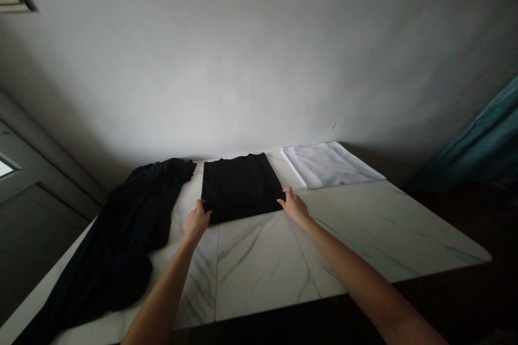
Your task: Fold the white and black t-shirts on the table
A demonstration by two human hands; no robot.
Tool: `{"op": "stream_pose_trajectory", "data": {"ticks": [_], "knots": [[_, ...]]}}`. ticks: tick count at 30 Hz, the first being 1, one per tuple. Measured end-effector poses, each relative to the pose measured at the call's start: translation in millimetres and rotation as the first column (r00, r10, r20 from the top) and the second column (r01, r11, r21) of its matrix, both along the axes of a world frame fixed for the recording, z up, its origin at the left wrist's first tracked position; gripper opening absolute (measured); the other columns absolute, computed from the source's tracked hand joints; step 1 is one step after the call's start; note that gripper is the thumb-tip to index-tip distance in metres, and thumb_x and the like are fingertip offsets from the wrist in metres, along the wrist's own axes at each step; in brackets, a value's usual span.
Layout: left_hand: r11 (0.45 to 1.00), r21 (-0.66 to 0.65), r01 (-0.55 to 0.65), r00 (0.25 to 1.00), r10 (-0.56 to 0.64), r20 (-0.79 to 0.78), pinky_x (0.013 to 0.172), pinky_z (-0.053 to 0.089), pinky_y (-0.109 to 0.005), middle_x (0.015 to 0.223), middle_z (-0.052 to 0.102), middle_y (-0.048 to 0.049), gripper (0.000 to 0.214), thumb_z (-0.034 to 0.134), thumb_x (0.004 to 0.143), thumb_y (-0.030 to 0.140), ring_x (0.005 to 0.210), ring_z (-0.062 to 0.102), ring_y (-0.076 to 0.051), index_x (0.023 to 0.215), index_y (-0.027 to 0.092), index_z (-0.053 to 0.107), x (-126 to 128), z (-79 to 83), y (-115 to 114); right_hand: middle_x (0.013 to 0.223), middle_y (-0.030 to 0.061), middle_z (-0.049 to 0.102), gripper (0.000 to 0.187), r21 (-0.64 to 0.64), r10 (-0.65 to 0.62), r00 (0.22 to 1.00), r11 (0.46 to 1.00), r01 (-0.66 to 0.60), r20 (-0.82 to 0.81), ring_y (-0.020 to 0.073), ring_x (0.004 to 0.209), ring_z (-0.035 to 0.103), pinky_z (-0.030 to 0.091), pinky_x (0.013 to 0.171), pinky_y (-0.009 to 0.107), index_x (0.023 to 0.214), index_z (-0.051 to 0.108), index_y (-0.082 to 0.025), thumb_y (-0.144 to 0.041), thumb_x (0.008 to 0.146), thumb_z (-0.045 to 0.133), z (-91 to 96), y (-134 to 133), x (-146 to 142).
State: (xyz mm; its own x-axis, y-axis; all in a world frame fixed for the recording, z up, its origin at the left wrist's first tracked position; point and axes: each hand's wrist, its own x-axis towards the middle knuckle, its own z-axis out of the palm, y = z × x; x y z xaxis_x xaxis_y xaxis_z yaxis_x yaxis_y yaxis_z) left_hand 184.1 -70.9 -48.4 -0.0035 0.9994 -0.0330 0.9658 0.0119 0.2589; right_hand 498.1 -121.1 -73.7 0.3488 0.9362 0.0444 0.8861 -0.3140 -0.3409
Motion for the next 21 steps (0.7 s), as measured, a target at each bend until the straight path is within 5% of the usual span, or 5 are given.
{"op": "stream_pose_trajectory", "data": {"ticks": [6, 11, 16, 18, 21], "knots": [[0.951, -0.186, 0.245, 0.964, -0.22, 0.147, 0.072, 0.052, -0.034, 0.071, 0.073, -0.0036, 0.055, 0.055, 0.085, 0.034, 0.075, 0.072, -0.026, 0.138, 0.02, 0.052, -34, -12.6, -31, 0.09, 0.0084, 0.074, 0.033, -0.141, 0.096, 0.995, 0.986, -0.093, 0.015, 0.0258, 0.088, 0.071, 0.049, 0.072, 0.032, 0.115, 0.06, -0.021, -0.033, 0.085, 0.066, -1.0, -45, 37], [0.985, -0.032, 0.167, 0.985, -0.168, -0.033, 0.081, 0.052, -0.035, 0.092, 0.075, -0.0068, 0.04, 0.052, 0.089, 0.041, 0.091, 0.071, -0.027, 0.123, 0.026, 0.065, -45, 2.5, -17, 0.109, 0.0086, 0.07, 0.024, 0.04, 0.356, 0.93, 0.932, -0.361, 0.093, 0.022, 0.101, 0.067, 0.049, 0.086, 0.032, 0.113, 0.066, -0.024, -0.028, 0.09, 0.058, 21.6, -42, 24], [0.998, 0.01, 0.056, 0.995, -0.055, -0.083, 0.088, 0.05, -0.035, 0.098, 0.074, -0.0072, 0.032, 0.051, 0.092, 0.037, 0.1, 0.068, -0.026, 0.116, 0.02, 0.063, -33, 27.0, 27, 0.111, 0.0023, 0.071, 0.022, 0.075, 0.692, 0.721, 0.719, -0.691, 0.01, 0.0173, 0.104, 0.066, 0.049, 0.09, 0.027, 0.108, 0.072, -0.028, -0.027, 0.093, 0.055, 45.1, 39, -40], [0.993, 0.059, 0.1, 0.989, -0.092, -0.119, 0.09, 0.049, -0.037, 0.102, 0.072, -0.0099, 0.033, 0.052, 0.092, 0.037, 0.102, 0.066, -0.027, 0.116, 0.017, 0.062, -23, 28.6, 19, 0.112, 0.0024, 0.071, 0.022, 0.047, 0.722, 0.692, 0.691, -0.722, 0.009, 0.0185, 0.104, 0.066, 0.05, 0.089, 0.028, 0.107, 0.073, -0.028, -0.026, 0.093, 0.057, 49.8, 85, -71], [0.963, 0.136, 0.233, 0.967, -0.215, -0.134, 0.09, 0.051, -0.042, 0.11, 0.067, -0.0123, 0.031, 0.057, 0.089, 0.034, 0.105, 0.062, -0.03, 0.114, 0.018, 0.063, -12, 14.6, -22, 0.114, 0.0024, 0.072, 0.022, 0.051, 0.705, 0.708, 0.709, -0.704, -0.034, 0.0195, 0.107, 0.066, 0.049, 0.091, 0.028, 0.106, 0.074, -0.027, -0.022, 0.092, 0.058, 51.9, 158, -116]]}}
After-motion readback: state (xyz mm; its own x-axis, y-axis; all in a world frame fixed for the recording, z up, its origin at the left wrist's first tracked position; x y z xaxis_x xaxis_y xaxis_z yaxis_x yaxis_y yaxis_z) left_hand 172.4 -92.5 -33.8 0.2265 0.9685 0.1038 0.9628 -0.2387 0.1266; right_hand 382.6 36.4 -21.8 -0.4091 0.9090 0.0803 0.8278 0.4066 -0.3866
